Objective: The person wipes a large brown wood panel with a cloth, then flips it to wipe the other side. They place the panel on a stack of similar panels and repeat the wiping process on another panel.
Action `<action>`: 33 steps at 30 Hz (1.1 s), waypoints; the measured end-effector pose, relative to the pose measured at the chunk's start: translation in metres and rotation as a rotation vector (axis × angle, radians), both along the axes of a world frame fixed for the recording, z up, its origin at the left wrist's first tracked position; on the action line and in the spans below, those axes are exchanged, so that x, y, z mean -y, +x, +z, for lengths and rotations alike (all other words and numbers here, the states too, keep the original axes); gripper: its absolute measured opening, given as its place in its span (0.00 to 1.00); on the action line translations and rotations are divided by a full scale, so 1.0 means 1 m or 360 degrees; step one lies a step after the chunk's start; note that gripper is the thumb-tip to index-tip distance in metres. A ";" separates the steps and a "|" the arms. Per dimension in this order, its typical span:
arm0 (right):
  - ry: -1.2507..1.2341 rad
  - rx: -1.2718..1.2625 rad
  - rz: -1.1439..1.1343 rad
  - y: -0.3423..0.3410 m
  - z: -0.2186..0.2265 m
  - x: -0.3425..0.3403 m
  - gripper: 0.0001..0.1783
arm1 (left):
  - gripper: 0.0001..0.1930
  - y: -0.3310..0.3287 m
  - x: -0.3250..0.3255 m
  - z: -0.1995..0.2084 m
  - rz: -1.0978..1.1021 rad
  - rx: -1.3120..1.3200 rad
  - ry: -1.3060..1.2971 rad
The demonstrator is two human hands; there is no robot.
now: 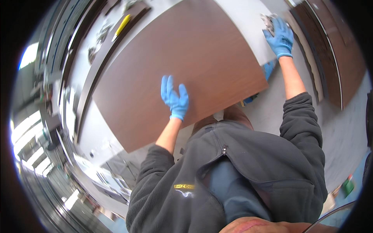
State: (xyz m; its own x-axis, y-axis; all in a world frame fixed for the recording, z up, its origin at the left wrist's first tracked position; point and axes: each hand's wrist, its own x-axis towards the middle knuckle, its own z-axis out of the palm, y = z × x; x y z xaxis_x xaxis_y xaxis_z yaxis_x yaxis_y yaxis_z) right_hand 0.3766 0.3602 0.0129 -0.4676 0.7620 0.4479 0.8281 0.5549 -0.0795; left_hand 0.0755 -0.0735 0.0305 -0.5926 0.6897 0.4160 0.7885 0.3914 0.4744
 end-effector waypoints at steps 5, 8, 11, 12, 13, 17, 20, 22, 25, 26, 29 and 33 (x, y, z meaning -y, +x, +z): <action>0.0069 -0.0019 0.0366 -0.088 -0.010 0.047 0.41 | 0.38 0.023 0.174 0.010 0.1685 0.0120 -0.0231; -0.0199 -0.0184 0.1198 -0.136 0.020 0.147 0.37 | 0.47 0.031 0.251 0.008 0.2622 0.1592 0.0565; -0.0614 -0.0062 0.1831 -0.151 0.050 0.267 0.38 | 0.46 0.025 0.279 -0.005 0.2448 0.2474 0.1758; -0.0674 -0.0033 0.2027 -0.152 0.056 0.298 0.40 | 0.45 0.021 0.283 -0.009 0.2151 0.2577 0.1842; -0.0752 0.0047 0.2146 -0.152 0.059 0.328 0.42 | 0.45 0.015 0.285 -0.013 0.1864 0.2650 0.1900; -0.0872 0.0158 0.2238 -0.148 0.045 0.401 0.45 | 0.42 -0.009 0.295 -0.023 0.1386 0.2851 0.1915; -0.0754 0.0194 0.2136 -0.144 0.021 0.434 0.43 | 0.38 -0.016 0.306 -0.031 0.1491 0.3061 0.1896; -0.0532 0.0242 0.2072 -0.144 0.006 0.452 0.42 | 0.35 -0.019 0.310 -0.036 0.1320 0.3160 0.1940; -0.0302 0.0274 0.1965 -0.147 -0.007 0.467 0.30 | 0.35 -0.024 0.308 -0.043 0.1414 0.3206 0.1974; -0.0077 0.0212 0.1941 -0.149 -0.009 0.469 0.28 | 0.34 -0.025 0.306 -0.043 0.1432 0.3205 0.1966; -0.0241 0.0231 0.1923 -0.150 0.003 0.469 0.24 | 0.34 -0.026 0.299 -0.027 0.1554 0.3235 0.1943; -0.0117 0.0233 0.1922 -0.146 0.069 0.458 0.24 | 0.31 -0.010 0.299 0.049 0.1248 0.3208 0.1931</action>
